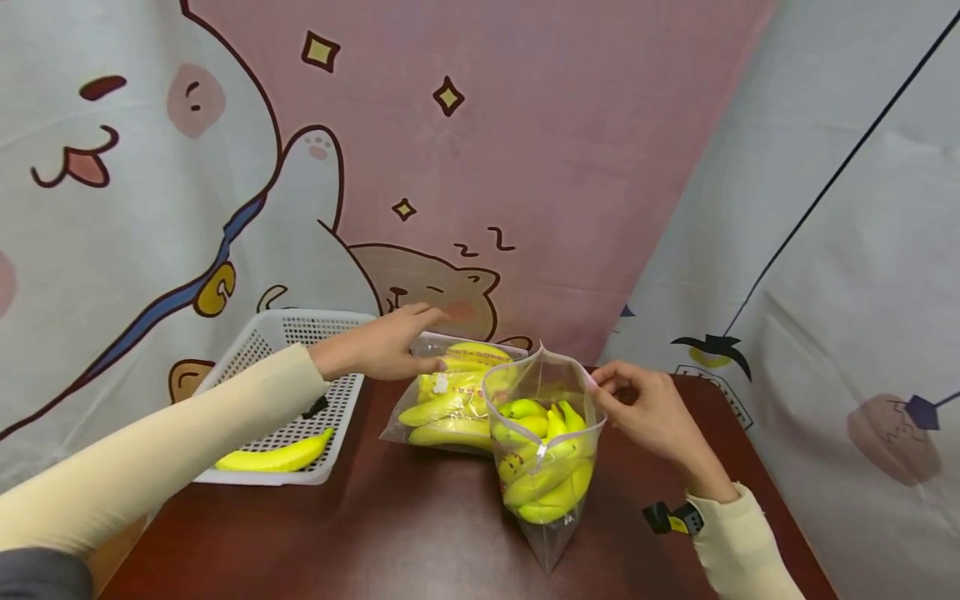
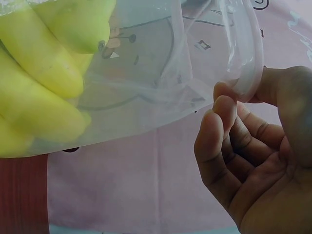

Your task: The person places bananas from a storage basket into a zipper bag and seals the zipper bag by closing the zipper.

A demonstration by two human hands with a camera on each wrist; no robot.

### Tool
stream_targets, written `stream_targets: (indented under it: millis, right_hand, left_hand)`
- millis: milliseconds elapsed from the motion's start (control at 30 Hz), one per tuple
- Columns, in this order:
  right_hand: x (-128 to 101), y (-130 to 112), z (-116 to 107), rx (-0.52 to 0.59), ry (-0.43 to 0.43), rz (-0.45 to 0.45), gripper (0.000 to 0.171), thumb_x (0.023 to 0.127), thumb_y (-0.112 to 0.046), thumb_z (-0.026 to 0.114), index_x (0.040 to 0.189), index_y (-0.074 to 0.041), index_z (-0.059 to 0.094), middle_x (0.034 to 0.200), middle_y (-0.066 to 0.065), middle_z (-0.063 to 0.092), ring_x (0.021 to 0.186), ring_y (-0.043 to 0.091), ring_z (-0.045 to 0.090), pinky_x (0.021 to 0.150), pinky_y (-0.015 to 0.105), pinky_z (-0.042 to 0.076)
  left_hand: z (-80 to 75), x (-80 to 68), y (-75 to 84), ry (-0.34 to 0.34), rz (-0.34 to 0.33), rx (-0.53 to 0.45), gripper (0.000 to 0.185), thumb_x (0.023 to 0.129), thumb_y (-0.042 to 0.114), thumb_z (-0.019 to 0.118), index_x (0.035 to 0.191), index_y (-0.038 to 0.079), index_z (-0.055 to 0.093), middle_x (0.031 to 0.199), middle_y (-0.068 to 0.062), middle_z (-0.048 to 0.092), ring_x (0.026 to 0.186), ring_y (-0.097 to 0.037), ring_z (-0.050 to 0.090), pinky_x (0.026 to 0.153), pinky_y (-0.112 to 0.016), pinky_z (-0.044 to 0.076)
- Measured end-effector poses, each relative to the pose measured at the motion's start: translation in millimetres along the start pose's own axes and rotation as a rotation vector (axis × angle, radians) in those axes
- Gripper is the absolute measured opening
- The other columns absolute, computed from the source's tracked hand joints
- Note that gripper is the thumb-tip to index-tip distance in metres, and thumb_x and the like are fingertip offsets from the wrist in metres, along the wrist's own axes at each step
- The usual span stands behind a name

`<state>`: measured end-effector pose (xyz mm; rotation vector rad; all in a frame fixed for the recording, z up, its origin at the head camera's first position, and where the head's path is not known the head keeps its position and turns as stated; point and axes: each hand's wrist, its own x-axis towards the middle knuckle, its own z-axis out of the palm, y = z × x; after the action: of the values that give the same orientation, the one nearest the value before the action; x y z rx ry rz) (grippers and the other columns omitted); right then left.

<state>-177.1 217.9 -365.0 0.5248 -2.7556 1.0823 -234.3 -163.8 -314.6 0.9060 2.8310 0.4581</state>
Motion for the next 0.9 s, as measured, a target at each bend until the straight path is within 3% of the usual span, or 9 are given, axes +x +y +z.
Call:
stream_targets:
  millis: [233, 400, 600, 767, 900]
  right_hand:
    - [-1.0, -0.7, -0.3, 0.003, 0.004, -0.001, 0.013, 0.097, -0.025, 0.072, 0.104, -0.014, 0.071, 0.077, -0.001, 0.07, 0.061, 0.024, 0.065, 0.054, 0.028, 0.054]
    - [-2.3, -0.4, -0.2, 0.005, 0.005, 0.003, 0.013, 0.098, -0.027, 0.072, 0.103, -0.015, 0.071, 0.077, -0.001, 0.071, 0.062, 0.022, 0.065, 0.055, 0.027, 0.054]
    - [-4.1, 1.0, 1.0, -0.004, 0.011, 0.005, 0.014, 0.097, -0.028, 0.072, 0.104, -0.015, 0.071, 0.078, 0.0, 0.071, 0.061, 0.016, 0.064, 0.056, 0.027, 0.054]
    - [-4.0, 0.8, 1.7, -0.008, 0.012, 0.001, 0.014, 0.097, -0.028, 0.072, 0.104, -0.016, 0.071, 0.079, 0.004, 0.072, 0.06, 0.013, 0.062, 0.055, 0.027, 0.054]
    - [-3.7, 0.9, 1.7, -0.009, 0.012, 0.005, 0.014, 0.098, -0.029, 0.071, 0.104, -0.016, 0.07, 0.079, 0.005, 0.071, 0.06, 0.016, 0.063, 0.055, 0.027, 0.053]
  left_hand:
    - [13.2, -18.2, -41.3, 0.04, -0.095, -0.051, 0.073, 0.096, 0.043, 0.069, 0.156, 0.012, 0.039, 0.157, -0.02, 0.039, 0.143, -0.04, 0.044, 0.113, -0.06, 0.042]
    - [22.3, -29.8, -71.3, 0.036, -0.205, -0.05, 0.079, 0.097, 0.046, 0.068, 0.158, 0.009, 0.034, 0.162, -0.028, 0.03, 0.148, -0.047, 0.033, 0.115, -0.066, 0.036]
    - [36.7, -49.5, -106.1, 0.043, -0.286, -0.059, 0.075, 0.097, 0.042, 0.068, 0.155, 0.004, 0.038, 0.158, -0.03, 0.035, 0.145, -0.05, 0.035, 0.114, -0.067, 0.036]
    - [47.7, -66.9, -133.6, -0.013, -0.359, -0.078, 0.075, 0.097, 0.042, 0.068, 0.152, 0.0, 0.041, 0.154, -0.034, 0.039, 0.14, -0.054, 0.041, 0.11, -0.068, 0.039]
    - [57.6, -79.4, -151.4, -0.107, -0.4, -0.076, 0.075, 0.095, 0.046, 0.071, 0.147, -0.001, 0.046, 0.15, -0.035, 0.044, 0.133, -0.053, 0.048, 0.104, -0.066, 0.045]
